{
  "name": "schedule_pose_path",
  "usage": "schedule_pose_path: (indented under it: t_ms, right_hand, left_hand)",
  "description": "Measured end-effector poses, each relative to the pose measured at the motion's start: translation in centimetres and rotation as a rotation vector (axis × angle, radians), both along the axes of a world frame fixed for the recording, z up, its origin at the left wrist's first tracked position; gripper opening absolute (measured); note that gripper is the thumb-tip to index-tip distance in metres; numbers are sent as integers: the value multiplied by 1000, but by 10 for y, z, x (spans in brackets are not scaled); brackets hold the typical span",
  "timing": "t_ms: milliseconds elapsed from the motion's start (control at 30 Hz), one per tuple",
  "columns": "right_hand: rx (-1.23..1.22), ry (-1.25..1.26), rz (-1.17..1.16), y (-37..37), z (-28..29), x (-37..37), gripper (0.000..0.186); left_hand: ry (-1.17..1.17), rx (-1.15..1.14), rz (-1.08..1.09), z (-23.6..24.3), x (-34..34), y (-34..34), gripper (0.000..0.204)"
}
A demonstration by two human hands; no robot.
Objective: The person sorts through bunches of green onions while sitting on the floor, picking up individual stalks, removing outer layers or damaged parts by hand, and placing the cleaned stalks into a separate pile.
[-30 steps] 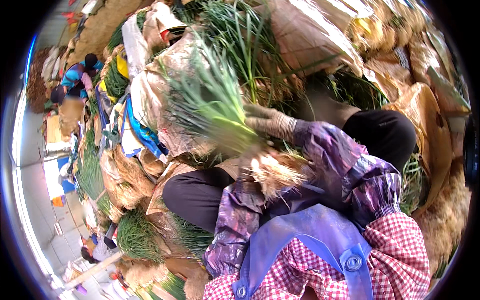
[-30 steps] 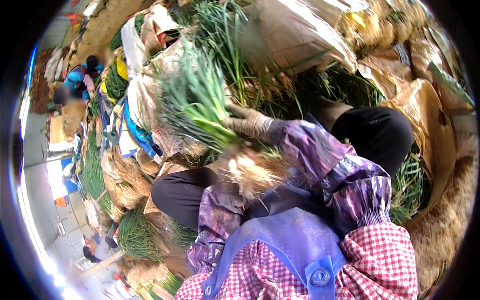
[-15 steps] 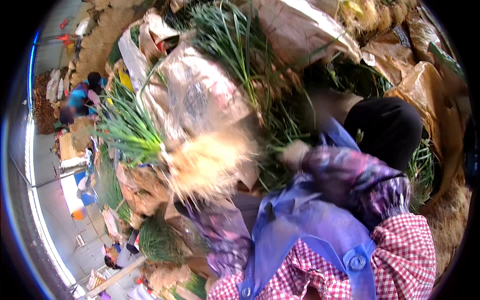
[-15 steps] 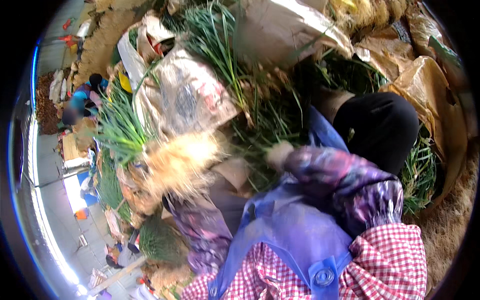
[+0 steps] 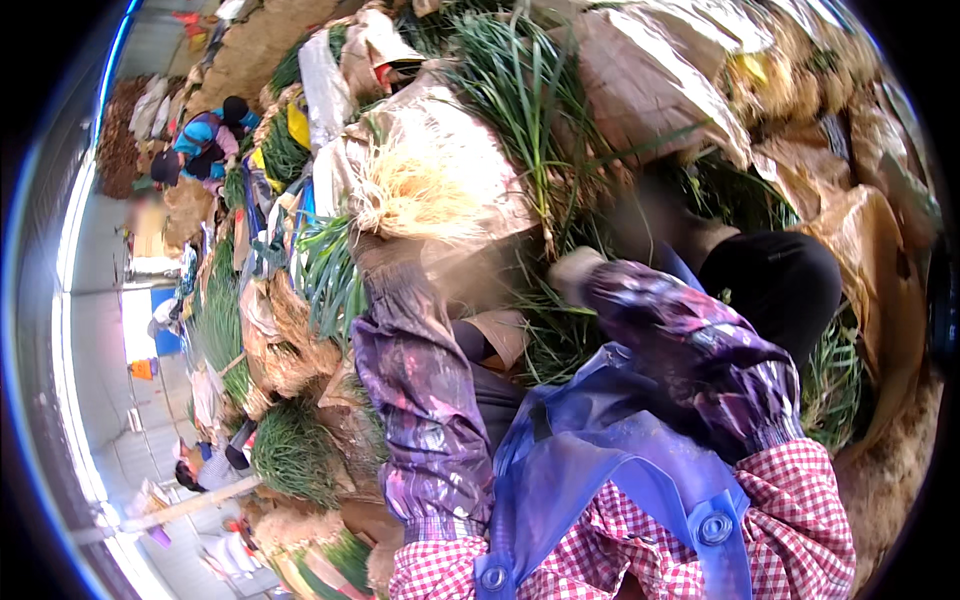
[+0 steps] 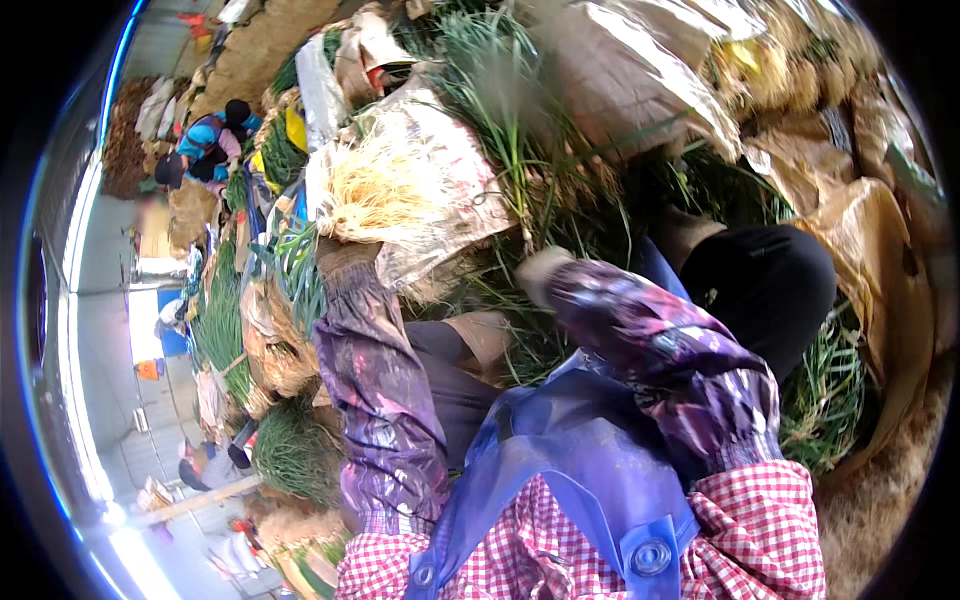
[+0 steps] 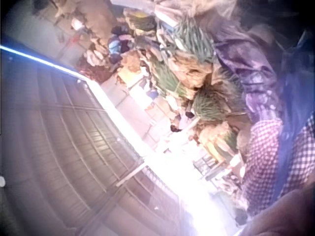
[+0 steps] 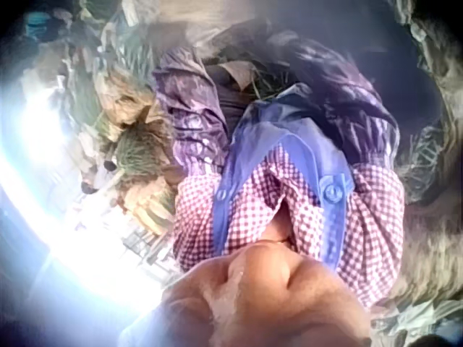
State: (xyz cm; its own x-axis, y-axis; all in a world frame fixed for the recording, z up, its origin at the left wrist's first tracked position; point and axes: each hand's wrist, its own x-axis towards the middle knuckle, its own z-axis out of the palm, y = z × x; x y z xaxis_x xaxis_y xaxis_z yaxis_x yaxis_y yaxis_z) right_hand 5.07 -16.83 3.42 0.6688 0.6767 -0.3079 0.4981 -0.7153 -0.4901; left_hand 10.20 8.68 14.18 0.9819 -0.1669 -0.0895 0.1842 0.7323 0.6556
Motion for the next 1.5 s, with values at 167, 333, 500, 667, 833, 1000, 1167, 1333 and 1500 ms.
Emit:
schedule_pose_path:
  t_ms: [167,333,500,667,833,1000,1167,1333,1500]
  right_hand:
    - [63,104,-150,-49,-40,-14,28]
    - [239,444,-381,-51,-85,-10,29]
    - [2,517,-163,-56,-130,-39,29]
    - [117,799,-353,-61,-150,-55,28]
    - [121,883,-403,-69,-154,-57,25]
    - [-27,872,-477,-89,-156,-67,26]
    - [-186,468,-180,-70,-138,-77,29]
    - [-319,411,-40,-50,-120,-69,30]
    - [-310,512,-116,-46,-112,-45,32]
  left_hand:
    - [-34,46,156,42,-61,72,41]
    - [-43,77,370,62,-165,147,41]
    - [44,59,594,42,-295,216,41]
    - [253,-108,706,-38,-404,217,41]
    - [377,-691,695,-215,-466,156,37]
    - [673,-309,1072,-271,-400,102,28]
    - [775,-222,1110,-284,-394,102,28]
    - [840,-174,1034,-286,-406,99,28]
    - [959,-46,869,-295,-428,103,29]
